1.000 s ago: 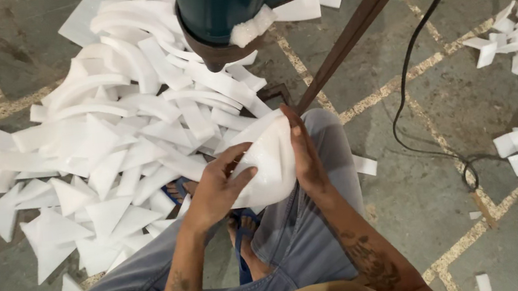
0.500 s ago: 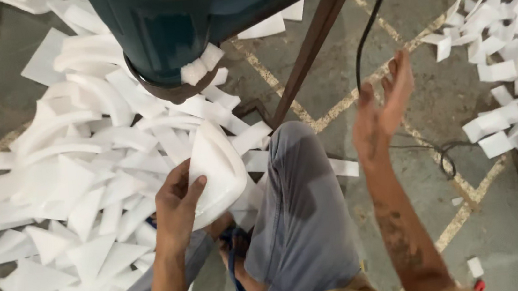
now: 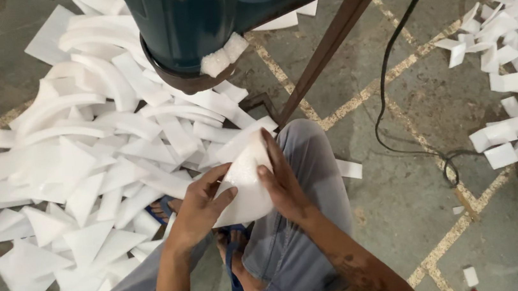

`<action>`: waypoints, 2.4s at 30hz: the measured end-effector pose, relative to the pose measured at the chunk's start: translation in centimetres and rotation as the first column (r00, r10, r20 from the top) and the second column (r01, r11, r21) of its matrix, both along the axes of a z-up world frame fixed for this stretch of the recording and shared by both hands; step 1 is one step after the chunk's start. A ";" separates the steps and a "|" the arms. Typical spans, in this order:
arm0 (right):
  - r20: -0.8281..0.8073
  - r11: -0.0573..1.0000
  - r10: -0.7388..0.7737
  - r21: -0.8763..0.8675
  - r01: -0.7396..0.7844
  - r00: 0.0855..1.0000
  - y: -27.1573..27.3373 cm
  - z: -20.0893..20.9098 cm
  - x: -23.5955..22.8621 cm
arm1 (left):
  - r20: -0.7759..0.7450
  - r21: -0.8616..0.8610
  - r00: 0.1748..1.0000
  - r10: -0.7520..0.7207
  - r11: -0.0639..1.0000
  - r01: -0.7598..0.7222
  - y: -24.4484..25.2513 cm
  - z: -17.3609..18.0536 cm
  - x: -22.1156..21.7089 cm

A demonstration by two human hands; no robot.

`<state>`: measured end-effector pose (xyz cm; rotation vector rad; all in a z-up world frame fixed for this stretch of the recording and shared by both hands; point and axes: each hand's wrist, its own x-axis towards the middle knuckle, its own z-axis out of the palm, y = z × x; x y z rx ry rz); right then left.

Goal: The person sits on the floor and repeatedly picks up white foam pieces, pressing them against a stationary machine to shape or smooth the edges. The person handles the foam pieces one at a time, rotating them to work different sides before placing them back on the floor.

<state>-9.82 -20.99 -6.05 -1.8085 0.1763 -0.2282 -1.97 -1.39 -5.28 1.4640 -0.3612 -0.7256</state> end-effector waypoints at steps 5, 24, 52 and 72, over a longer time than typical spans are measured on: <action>0.021 0.998 0.003 0.057 -0.004 1.000 0.5 1.6 1.6 | 0.014 -0.030 0.999 0.040 0.999 -0.040 0.2 1.4 0.1; -0.034 0.885 0.198 0.436 -0.164 0.980 2.3 1.3 11.0 | 0.142 -0.029 0.928 0.344 0.939 -0.343 1.1 2.8 3.7; -0.318 0.903 0.103 -0.368 -0.223 0.942 4.0 -3.6 -0.5 | -0.248 0.032 0.914 0.320 0.946 -0.322 0.0 -3.6 1.2; -0.207 0.982 -0.023 0.179 0.061 0.978 2.7 -2.0 -2.2 | -0.239 -0.077 0.948 0.210 0.969 -0.234 -0.6 -0.4 -0.4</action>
